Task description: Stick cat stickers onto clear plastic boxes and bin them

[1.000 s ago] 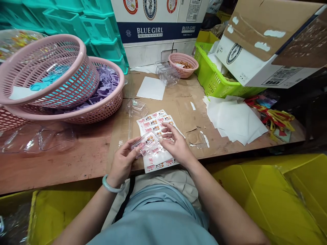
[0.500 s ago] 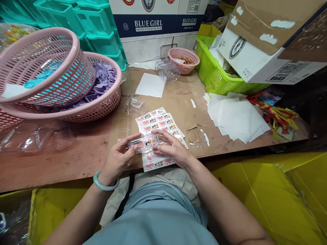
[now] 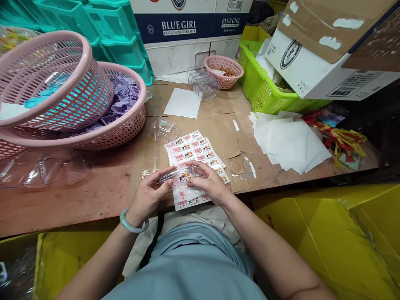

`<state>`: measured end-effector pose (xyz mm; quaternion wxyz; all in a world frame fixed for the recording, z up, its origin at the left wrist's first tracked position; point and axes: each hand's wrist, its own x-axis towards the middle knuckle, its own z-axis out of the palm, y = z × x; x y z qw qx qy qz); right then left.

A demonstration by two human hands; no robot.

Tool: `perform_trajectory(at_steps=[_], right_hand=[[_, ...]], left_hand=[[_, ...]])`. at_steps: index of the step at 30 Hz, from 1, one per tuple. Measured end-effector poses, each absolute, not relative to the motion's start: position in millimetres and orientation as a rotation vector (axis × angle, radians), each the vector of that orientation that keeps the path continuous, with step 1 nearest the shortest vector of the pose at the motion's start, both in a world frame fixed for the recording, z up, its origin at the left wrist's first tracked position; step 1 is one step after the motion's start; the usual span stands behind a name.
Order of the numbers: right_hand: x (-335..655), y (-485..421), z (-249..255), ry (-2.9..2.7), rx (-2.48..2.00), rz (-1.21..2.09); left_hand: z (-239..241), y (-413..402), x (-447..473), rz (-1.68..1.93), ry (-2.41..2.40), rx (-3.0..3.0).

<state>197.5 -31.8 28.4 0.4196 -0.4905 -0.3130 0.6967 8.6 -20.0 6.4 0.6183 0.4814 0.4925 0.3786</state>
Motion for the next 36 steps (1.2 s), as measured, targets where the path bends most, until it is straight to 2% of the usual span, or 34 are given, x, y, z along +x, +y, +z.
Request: perform_trajectory(at_steps=[14,18,20,27,36], right_hand=[[200,-31,33,-0.912,-1.324,1.680],[204,-36,36,-1.093,-1.438,1.290],[204,-38,34,-1.140,-1.468,1.202],[213,-29,29,-1.014,-1.382,1.595],[210,-20,26,-0.971,-1.439,1.618]], left_hand=[[4,-27,16,0.991,1.159,1.119],[5,-26,16,1.082,1.190,1.064],[2,-25,17,1.054,1.197,1.068],[-2,-21,16,0.982,1.120,1.073],[-7,-19,15,0.930,1.105,1.080]])
